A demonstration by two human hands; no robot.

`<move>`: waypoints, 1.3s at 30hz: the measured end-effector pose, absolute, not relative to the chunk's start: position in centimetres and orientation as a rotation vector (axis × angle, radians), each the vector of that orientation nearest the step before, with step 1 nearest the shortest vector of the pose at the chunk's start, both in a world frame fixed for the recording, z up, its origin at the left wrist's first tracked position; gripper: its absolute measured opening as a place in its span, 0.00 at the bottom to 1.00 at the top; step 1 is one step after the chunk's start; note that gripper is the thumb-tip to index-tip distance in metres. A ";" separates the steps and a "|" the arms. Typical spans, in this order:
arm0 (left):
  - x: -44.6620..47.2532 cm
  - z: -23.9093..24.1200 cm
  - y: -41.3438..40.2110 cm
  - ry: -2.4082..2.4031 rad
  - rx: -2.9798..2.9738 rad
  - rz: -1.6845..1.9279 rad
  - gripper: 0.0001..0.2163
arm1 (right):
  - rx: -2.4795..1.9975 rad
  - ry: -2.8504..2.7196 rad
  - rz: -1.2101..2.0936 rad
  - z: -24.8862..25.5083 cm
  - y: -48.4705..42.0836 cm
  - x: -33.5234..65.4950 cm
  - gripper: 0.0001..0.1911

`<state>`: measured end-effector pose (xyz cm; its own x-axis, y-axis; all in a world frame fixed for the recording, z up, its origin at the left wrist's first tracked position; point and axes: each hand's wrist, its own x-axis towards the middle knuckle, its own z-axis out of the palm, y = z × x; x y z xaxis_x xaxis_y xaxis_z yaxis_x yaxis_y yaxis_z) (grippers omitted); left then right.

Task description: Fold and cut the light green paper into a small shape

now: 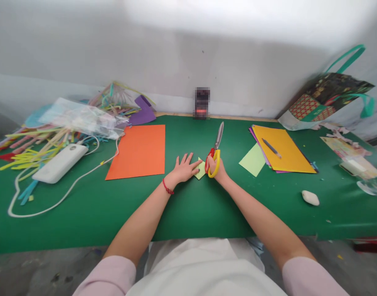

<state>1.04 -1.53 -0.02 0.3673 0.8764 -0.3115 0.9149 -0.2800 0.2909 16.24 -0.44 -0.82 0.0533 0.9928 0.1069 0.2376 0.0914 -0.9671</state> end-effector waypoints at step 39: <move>1.3 0.3 -1.6 1.563 2.203 -0.159 0.23 | -1.442 -1.360 1.115 0.4 -1.9 15.5 0.08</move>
